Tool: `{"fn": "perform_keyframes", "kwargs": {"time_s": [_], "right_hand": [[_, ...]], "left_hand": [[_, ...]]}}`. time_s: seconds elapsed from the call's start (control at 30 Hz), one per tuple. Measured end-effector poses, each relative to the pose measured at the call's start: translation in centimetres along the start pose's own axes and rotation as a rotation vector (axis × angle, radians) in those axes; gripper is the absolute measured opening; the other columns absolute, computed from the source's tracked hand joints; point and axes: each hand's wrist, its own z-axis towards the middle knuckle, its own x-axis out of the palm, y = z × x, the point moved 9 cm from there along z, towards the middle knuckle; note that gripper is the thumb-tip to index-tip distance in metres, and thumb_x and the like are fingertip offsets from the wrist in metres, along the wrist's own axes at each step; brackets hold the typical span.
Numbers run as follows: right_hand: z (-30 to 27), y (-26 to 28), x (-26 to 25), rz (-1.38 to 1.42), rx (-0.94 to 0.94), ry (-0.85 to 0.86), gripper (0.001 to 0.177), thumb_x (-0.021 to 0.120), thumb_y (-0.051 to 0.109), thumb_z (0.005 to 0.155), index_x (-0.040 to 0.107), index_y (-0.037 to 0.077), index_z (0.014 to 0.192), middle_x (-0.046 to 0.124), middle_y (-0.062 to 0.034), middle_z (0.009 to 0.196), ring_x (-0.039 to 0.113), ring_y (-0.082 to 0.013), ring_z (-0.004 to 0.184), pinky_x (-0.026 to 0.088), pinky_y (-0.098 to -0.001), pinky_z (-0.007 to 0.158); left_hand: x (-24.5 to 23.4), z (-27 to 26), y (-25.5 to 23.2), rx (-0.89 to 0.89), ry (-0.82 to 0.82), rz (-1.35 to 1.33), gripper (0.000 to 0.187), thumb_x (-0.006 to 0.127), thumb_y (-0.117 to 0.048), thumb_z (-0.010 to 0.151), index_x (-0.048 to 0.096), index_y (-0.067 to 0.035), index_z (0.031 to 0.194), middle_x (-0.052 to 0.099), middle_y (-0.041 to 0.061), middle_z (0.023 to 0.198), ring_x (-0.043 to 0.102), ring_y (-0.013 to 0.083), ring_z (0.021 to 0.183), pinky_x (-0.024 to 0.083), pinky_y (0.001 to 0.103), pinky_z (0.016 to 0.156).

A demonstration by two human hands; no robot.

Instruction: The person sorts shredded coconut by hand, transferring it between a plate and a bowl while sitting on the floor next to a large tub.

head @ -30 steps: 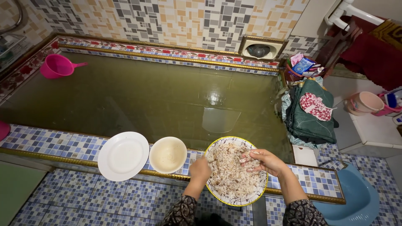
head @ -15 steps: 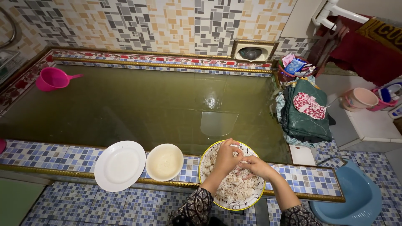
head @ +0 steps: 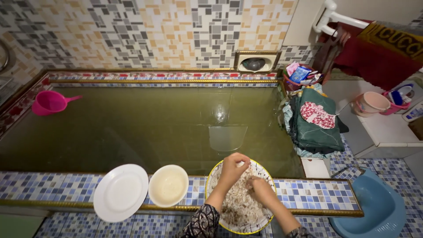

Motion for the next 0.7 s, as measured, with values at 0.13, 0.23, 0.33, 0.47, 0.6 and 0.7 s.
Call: {"fn": "perform_keyframes", "kwargs": {"time_s": [0.13,0.23,0.33,0.47,0.6,0.7], "right_hand": [[-1.0,-1.3,0.8,-0.122,0.162,-0.147,0.035,0.064,0.004,0.079,0.067,0.011,0.114,0.065,-0.0151,0.103,0.068,-0.0368,0.093,0.054,-0.0476,0.083],[-1.5,-3.4,3.5,-0.170,0.167,-0.197,0.029,0.057,0.011,0.092,0.061,0.006,0.120,0.064,-0.0200,0.110,0.066,-0.0393,0.099,0.054,-0.0466,0.086],[-3.3,-6.9,5.6,0.285,0.289,-0.292,0.029,0.055,0.016,0.097,0.062,0.004,0.121,0.068,-0.0212,0.115,0.067,-0.0388,0.106,0.054,-0.0437,0.091],[-4.2,-11.3,1.3,0.461,0.461,-0.369,0.028,0.055,0.018,0.096,0.063,0.005,0.120,0.068,-0.0211,0.113,0.067,-0.0386,0.106,0.054,-0.0440,0.091],[-4.4,-14.9,-4.6,0.451,0.544,-0.401,0.027,0.056,0.020,0.096,0.064,0.006,0.118,0.069,-0.0210,0.112,0.067,-0.0383,0.105,0.054,-0.0443,0.091],[-5.3,-16.3,-4.5,0.473,0.605,-0.387,0.026,0.056,0.021,0.096,0.065,0.007,0.116,0.070,-0.0209,0.112,0.068,-0.0382,0.105,0.054,-0.0445,0.091]], "left_hand": [[3.8,1.3,1.5,-0.105,0.108,0.048,0.009,0.079,-0.012,0.083,0.080,-0.004,0.087,0.074,0.011,0.090,0.069,0.0176,0.081,0.055,0.029,0.068],[8.8,2.8,2.4,-0.090,0.223,0.174,0.009,0.080,-0.011,0.083,0.082,-0.003,0.088,0.072,0.012,0.076,0.065,0.0198,0.067,0.052,0.031,0.061],[15.1,4.3,4.2,-0.186,0.345,0.045,0.009,0.074,-0.008,0.085,0.080,-0.001,0.087,0.073,0.008,0.069,0.071,0.0151,0.061,0.055,0.027,0.056],[24.0,6.0,7.6,-0.315,0.438,-0.095,0.012,0.069,-0.004,0.087,0.077,0.006,0.086,0.072,0.009,0.067,0.074,0.0157,0.060,0.057,0.027,0.051],[32.6,8.2,9.8,-0.245,0.560,-0.078,0.027,0.063,0.001,0.088,0.077,0.010,0.108,0.079,0.018,0.084,0.078,0.0177,0.068,0.061,0.026,0.058],[36.8,7.1,12.4,-0.428,0.954,0.369,0.076,0.051,0.008,0.086,0.031,-0.006,0.158,0.063,0.028,0.119,0.074,0.0369,0.076,0.063,0.040,0.059]]}}
